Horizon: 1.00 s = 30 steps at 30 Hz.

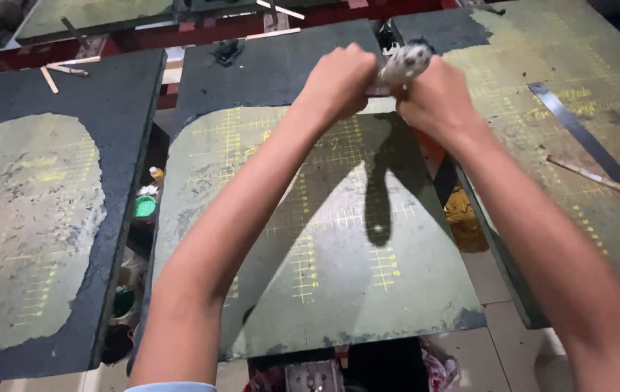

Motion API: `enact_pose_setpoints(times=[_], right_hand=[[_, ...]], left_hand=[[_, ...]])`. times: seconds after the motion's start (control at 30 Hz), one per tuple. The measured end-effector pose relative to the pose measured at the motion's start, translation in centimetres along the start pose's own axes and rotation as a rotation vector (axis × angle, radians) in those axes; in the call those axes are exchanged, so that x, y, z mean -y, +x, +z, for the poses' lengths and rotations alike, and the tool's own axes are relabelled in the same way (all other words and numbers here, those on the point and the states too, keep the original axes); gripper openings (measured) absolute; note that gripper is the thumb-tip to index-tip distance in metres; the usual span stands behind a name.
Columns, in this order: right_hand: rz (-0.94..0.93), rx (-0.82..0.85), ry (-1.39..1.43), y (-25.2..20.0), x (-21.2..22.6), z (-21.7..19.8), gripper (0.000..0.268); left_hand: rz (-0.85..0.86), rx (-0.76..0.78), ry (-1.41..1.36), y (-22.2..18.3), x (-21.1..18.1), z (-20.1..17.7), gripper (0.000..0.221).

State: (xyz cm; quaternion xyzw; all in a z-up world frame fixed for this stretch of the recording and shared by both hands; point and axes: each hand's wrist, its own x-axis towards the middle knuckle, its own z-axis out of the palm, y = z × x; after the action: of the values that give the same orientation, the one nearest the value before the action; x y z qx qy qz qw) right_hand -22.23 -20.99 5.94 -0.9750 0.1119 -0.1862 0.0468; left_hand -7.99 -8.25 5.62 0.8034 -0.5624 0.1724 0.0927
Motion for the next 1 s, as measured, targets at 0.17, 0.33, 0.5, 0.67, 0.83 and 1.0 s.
enact_pose_setpoints(times=[0.17,0.33,0.5,0.67,0.83,1.0], right_hand=[[-0.094,0.057,-0.201,1.6,-0.5,5.3,0.007],[-0.055,-0.093,-0.200,2.9,-2.3,8.8,0.004],[-0.129,-0.227,-0.122,2.1,-2.1,8.8,0.019],[-0.046,-0.179,-0.259,3.7,-1.5,6.9,0.025],[-0.078,-0.104,-0.183,3.1,1.1,3.2,0.015],[-0.164,-0.114,-0.251,2.4,0.8,5.3,0.014]], left_hand=[[-0.054,0.124,-0.045,-1.7,1.5,2.6,0.010],[-0.006,0.002,-0.076,-1.0,3.2,6.2,0.011],[0.024,-0.121,-0.080,-1.2,3.9,7.5,0.024],[-0.007,-0.125,0.040,0.9,4.6,7.1,0.023],[-0.072,0.018,-0.066,-1.1,3.1,1.4,0.010],[-0.035,0.017,-0.037,-1.0,4.0,4.7,0.020]])
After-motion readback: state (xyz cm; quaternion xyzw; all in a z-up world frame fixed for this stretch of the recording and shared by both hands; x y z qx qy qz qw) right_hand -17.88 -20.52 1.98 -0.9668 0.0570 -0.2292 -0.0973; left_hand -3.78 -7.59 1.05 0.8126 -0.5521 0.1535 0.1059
